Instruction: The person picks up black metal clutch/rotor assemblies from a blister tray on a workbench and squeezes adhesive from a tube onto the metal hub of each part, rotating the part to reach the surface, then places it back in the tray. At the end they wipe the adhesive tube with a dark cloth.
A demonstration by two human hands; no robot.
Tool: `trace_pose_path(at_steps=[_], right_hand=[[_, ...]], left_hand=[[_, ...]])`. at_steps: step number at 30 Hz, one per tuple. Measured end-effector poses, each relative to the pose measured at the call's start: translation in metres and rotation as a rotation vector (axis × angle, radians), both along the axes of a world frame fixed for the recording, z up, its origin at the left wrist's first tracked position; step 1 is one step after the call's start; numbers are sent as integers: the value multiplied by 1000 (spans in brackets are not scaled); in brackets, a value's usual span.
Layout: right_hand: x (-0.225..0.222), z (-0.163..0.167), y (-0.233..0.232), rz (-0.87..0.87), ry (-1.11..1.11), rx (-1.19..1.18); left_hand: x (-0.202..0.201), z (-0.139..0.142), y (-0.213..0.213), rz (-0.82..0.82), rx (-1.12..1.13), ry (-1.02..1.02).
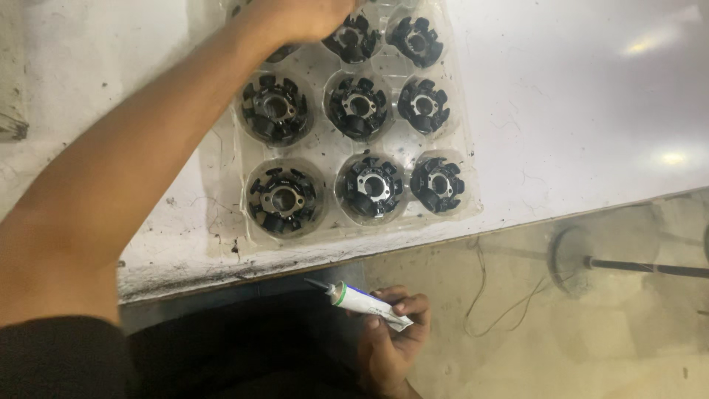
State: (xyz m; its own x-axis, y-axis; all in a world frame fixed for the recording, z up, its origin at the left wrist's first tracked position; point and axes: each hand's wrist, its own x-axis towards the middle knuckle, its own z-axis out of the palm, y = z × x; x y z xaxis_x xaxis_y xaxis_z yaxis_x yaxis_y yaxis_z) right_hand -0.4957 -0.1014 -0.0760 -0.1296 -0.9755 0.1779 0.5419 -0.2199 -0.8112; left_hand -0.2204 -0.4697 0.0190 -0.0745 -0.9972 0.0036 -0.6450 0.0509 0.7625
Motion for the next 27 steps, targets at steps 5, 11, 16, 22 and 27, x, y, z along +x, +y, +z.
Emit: trace_pose_path(at_steps=[5,11,16,22,27], right_hand=[[1,6,-15,30,-18,39],[18,10,-24,81,-37,24],[38,14,-26,212,-62,48],[53,16,-14,233,-35,47],[53,18,6,40,408,-303]], left_hand=[[16,6,129,-131,76,567],[16,14,290,11,-36,1494],[18,-6,334,231,-12,1768],[14,-20,361,176,-122,1928],[10,-23,371,135,-301,1745]])
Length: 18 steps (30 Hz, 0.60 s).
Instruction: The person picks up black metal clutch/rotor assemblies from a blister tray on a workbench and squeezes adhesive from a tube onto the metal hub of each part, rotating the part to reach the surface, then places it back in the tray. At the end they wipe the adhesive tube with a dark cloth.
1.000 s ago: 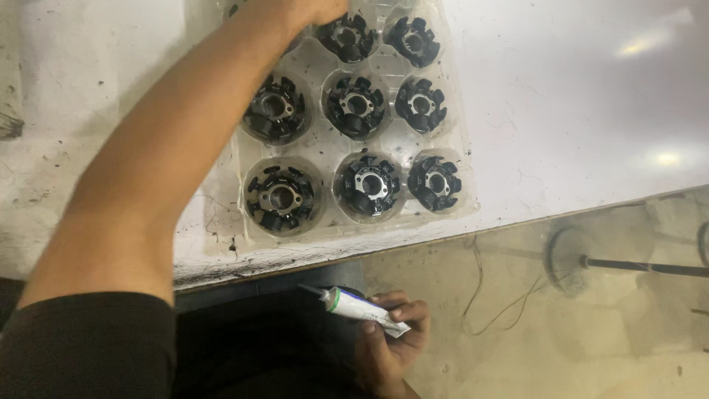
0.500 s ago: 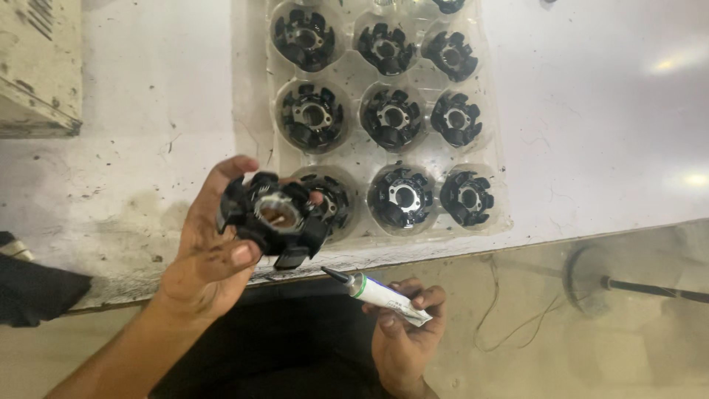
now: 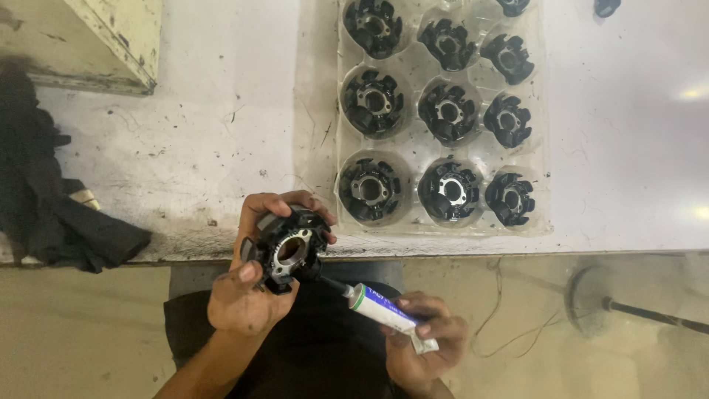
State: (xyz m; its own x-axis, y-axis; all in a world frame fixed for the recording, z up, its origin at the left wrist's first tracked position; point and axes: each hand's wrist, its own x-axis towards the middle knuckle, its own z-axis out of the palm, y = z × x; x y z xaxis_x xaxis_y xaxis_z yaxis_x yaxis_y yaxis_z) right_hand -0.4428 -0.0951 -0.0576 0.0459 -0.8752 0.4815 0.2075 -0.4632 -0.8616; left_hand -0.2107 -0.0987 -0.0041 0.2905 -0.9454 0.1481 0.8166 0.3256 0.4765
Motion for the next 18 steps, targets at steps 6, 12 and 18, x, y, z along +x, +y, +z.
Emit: trace_pose_path(at_steps=[6,12,18], right_hand=[[8,2,1,-71,125,-194],[5,9,0,-86,283,-196],[8,6,1,-110,351,-228]], left_hand=[[0,-2,11,146,11,-342],[5,-2,16,179,-52,-475],[7,-4,14,216,-51,-524]])
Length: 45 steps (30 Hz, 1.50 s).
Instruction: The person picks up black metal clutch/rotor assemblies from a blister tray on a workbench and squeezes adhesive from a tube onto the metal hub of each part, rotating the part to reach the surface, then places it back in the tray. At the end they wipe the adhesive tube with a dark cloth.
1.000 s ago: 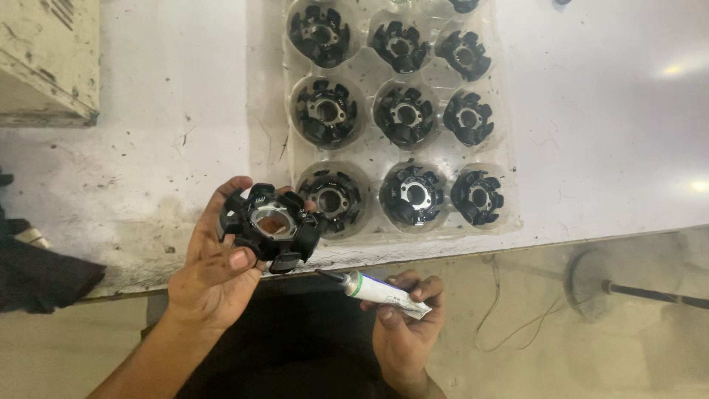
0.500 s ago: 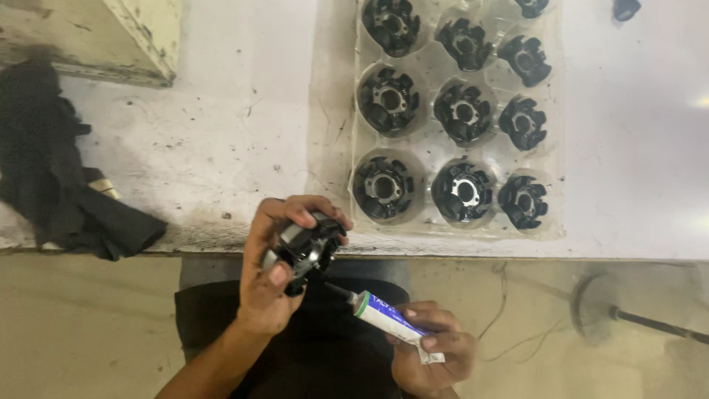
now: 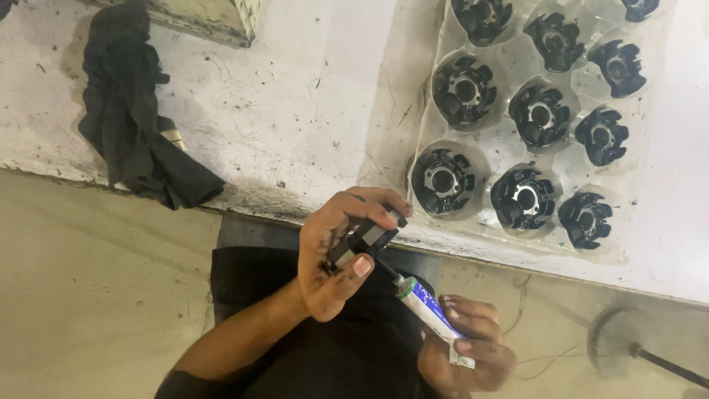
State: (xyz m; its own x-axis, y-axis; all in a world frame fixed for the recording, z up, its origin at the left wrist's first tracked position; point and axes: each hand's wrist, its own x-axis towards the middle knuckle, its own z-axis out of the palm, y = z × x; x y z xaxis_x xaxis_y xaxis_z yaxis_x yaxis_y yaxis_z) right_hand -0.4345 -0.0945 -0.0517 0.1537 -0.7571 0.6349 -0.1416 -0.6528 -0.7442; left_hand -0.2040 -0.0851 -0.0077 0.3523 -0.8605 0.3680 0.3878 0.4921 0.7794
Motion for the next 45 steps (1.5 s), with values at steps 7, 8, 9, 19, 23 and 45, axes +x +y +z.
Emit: trace_pose_path(at_steps=[7,8,9,19,23,45], right_hand=[[2,7,-14,169,-5,-124],[2,9,-14,155,10,-112],[3,10,-13,140,25,-99],[9,16,-13,131,54,-94],[13,14,-12,80,6,-91],[14,14,-7,-45,-17,-25]], left_hand=[[4,1,-2,46,43,-171],[3,0,-3,30,52,-157],[2,0,-3,26,47,-133],[-3,-8,-3,-22,82,20],[-3,-8,-4,-12,62,9],[-20,-12,-5,-64,83,662]])
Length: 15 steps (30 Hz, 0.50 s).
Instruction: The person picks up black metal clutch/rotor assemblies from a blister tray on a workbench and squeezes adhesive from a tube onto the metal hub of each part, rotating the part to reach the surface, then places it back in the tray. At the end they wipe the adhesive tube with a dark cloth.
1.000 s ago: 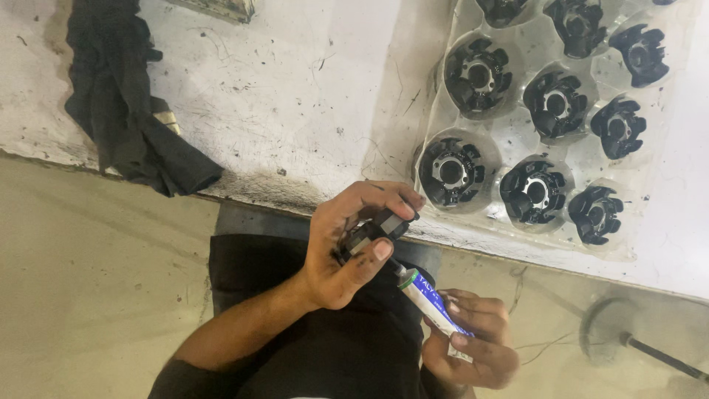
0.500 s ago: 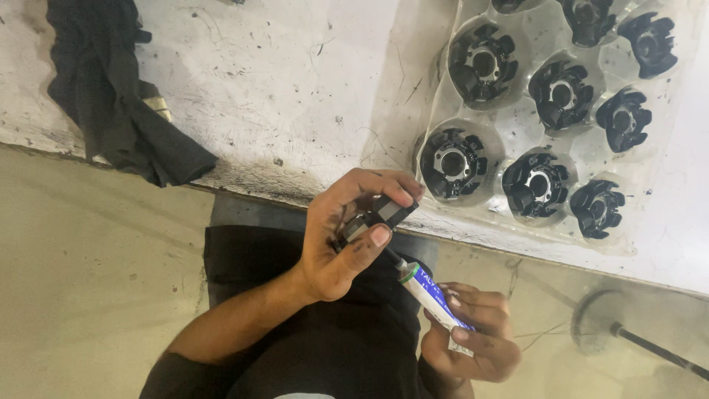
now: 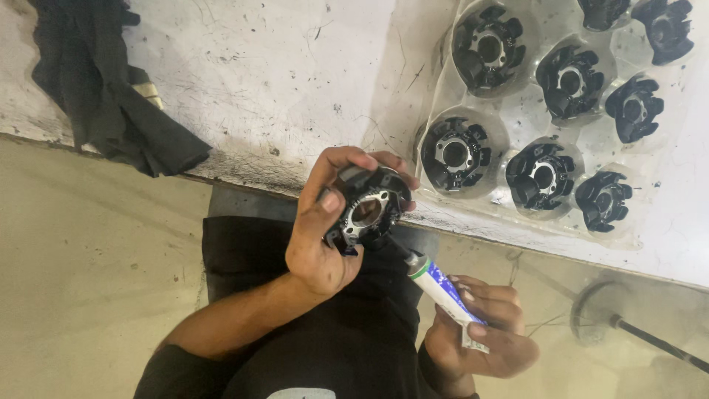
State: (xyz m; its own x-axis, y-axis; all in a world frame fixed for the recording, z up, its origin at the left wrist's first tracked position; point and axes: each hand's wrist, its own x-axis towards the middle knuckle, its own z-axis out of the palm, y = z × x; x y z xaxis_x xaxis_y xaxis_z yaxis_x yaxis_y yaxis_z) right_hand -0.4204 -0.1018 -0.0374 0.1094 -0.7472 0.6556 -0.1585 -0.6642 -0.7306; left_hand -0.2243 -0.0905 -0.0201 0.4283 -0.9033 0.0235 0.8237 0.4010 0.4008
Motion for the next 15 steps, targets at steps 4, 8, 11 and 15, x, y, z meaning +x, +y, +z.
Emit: trace_pose_path(at_steps=[4,8,11,15], right_hand=[[8,-7,-4,-158,-209,4],[9,-6,-6,-51,-96,-73],[5,-1,0,-17,58,-13],[4,-4,0,-31,46,-47]], left_hand=[[-10,6,0,-27,46,316],[-16,11,3,-43,103,414],[-17,11,5,-60,114,469],[-16,9,6,-60,141,485]])
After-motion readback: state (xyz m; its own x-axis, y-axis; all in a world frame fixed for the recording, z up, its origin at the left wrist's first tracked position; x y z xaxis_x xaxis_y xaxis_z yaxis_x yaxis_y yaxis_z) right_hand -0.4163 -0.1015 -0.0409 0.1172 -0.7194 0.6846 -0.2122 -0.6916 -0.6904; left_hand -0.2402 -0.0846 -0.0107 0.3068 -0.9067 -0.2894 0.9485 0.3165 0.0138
